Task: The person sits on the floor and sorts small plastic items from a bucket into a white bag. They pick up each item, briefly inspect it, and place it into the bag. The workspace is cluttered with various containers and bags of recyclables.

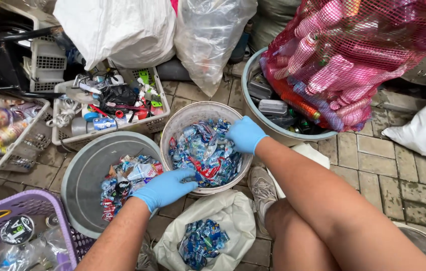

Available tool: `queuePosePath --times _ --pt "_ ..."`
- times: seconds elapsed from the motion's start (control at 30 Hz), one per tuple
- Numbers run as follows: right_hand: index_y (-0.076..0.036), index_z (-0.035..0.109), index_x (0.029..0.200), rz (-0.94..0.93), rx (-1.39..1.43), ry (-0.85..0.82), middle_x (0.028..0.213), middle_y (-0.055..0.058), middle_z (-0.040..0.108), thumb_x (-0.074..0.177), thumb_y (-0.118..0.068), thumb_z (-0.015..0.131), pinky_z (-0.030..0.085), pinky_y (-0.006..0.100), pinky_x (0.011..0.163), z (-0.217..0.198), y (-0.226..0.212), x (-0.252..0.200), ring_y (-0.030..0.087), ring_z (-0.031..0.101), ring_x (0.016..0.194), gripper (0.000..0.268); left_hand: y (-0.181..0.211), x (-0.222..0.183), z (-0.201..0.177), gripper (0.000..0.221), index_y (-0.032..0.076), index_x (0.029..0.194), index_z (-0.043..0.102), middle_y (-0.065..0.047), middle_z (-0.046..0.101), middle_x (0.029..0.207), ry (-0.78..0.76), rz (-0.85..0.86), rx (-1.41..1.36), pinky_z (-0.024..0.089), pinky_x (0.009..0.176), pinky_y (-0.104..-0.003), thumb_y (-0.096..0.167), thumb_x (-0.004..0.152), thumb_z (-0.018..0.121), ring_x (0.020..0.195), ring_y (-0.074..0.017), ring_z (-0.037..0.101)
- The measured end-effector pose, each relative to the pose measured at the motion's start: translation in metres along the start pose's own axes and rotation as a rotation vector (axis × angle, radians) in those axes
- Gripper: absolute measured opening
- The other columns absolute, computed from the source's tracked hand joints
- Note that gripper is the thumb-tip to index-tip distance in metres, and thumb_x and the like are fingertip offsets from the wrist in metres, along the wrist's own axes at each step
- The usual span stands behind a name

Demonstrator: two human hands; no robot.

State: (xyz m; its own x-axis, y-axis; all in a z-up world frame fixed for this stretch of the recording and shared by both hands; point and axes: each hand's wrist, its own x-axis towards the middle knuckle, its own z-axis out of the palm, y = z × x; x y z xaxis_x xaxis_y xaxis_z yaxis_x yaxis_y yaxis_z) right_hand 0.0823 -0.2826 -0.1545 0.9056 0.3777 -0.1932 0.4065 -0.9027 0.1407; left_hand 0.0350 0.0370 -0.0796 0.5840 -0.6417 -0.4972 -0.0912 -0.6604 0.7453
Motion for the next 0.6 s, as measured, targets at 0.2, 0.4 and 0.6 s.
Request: queuePosePath --times 0.2,0.4,0.6 --pt "-0.019 0.079 0.077 -0.051 -0.257 0.036 0.072 0.000 0.072 0.081 -0.016 0.070 0.036 0.045 0.076 0.074 -0.018 0.024 0.027 0.062 0.076 0.011 0.001 0.015 -0.004 0.055 0.027 0.142 0.066 -0.003 0.070 0.140 -0.042 -0.115 0.080 0.046 0.118 -0.041 0.052 0.093 0.062 0.135 -0.0256 0.060" --pt "-0.016 0.080 0.086 0.056 -0.114 -0.079 0.080 0.005 0.076 0.085 -0.013 0.064 0.036 0.045 0.075 0.019 -0.024 0.030 0.029 0.069 0.081 0.016 0.006 0.011 -0.006 0.057 0.021 0.144 0.065 -0.008 0.071 0.138 -0.030 -0.098 0.078 0.046 0.117 -0.044 0.049 0.094 0.061 0.135 -0.0300 0.060" --pt "-0.022 0.080 0.097 0.201 0.126 -0.139 0.094 0.002 0.079 0.090 -0.032 0.063 0.042 0.044 0.085 -0.070 -0.020 0.012 0.029 0.074 0.097 0.022 0.015 -0.007 -0.014 0.055 0.015 0.143 0.065 -0.013 0.071 0.138 0.095 -0.023 -0.017 0.047 0.116 -0.046 0.041 0.095 0.064 0.133 -0.0343 0.062"
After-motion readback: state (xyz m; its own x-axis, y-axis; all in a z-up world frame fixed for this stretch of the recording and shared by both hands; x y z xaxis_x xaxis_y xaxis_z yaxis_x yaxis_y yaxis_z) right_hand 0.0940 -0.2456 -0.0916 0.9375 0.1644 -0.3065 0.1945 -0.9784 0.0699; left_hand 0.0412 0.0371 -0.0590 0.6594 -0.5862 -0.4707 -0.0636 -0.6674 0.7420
